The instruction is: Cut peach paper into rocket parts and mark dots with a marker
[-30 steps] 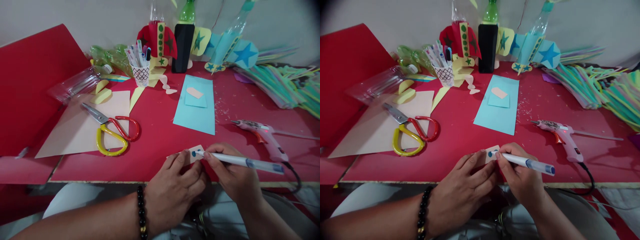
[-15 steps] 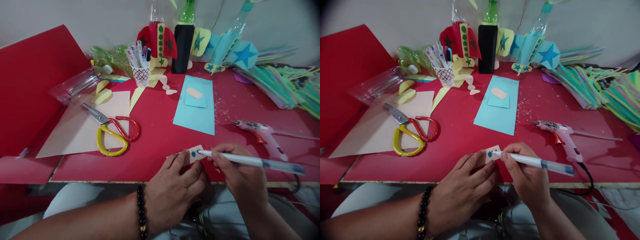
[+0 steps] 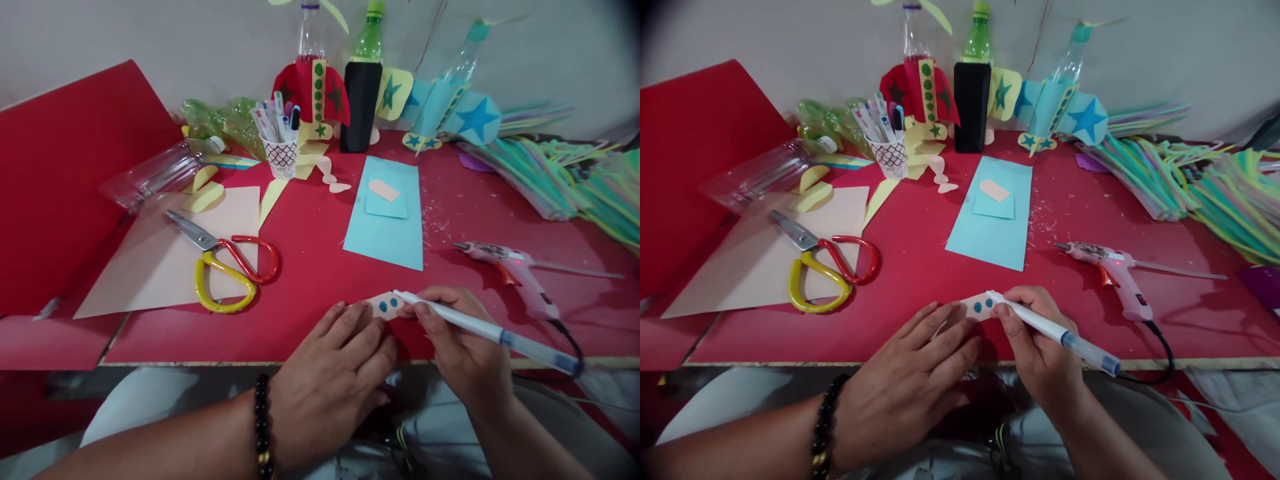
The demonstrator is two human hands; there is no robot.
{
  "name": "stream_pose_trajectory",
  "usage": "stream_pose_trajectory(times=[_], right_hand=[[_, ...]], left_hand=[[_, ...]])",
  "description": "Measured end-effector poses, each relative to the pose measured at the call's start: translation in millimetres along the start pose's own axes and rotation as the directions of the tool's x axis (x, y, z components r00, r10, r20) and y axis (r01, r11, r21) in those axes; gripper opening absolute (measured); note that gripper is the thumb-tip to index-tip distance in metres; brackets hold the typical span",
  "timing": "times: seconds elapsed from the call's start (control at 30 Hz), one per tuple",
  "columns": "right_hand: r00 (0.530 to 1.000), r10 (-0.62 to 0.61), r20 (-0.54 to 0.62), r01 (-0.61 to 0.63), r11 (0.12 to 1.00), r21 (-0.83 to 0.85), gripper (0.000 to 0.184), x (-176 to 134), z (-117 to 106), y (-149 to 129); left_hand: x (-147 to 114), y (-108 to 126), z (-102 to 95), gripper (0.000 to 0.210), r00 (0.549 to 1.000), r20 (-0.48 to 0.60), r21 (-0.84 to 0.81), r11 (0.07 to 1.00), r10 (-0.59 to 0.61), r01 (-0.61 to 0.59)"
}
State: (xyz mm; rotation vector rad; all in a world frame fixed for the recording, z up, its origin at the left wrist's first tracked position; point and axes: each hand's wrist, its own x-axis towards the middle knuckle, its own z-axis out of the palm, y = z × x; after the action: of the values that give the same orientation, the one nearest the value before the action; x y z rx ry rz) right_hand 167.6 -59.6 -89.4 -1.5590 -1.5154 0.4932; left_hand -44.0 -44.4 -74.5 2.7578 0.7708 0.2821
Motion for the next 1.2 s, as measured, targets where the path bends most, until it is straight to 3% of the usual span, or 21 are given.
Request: stream_pose_trajectory(times=[0.23, 0.4, 0.87, 1.03, 1.2], right_hand=[[0.997, -0.069, -0.023, 0.068, 0.998, -0.018, 0.005, -1.1, -2.4, -13.3], [0.984, -0.109, 0.143, 0.128, 0.983, -0.133, 0.004, 2.7, 2.4, -18.3], [0.956, -0.117, 0.268, 0.163, 0.974, -0.155, 0.005, 7.6, 6.3, -16.5], [0.97, -0.109, 0.216, 0.146, 0.975, -0.166, 0.005, 7.5, 7.4, -16.5], [0.965, -0.097, 0.245, 0.134, 0.981, -0.137, 0.007, 7.6, 7.3, -17.5]], left_hand=[[-9.7, -1.5, 2.6, 0.044, 0.999, -0.019, 0.054, 0.998, 0.028, -0.027], [-7.6, 0.5, 6.5, 0.045, 1.0, -0.024, 0.046, 0.999, 0.011, -0.009], [-4.3, 3.2, 1.8, 0.048, 0.999, 0.037, 0.025, 1.0, -0.008, 0.007], [-3.6, 2.0, 3.7, 0.046, 1.0, 0.027, 0.033, 0.999, -0.001, 0.0], [-2.8, 2.0, 3.6, 0.044, 1.0, 0.024, 0.039, 0.999, -0.001, 0.001]])
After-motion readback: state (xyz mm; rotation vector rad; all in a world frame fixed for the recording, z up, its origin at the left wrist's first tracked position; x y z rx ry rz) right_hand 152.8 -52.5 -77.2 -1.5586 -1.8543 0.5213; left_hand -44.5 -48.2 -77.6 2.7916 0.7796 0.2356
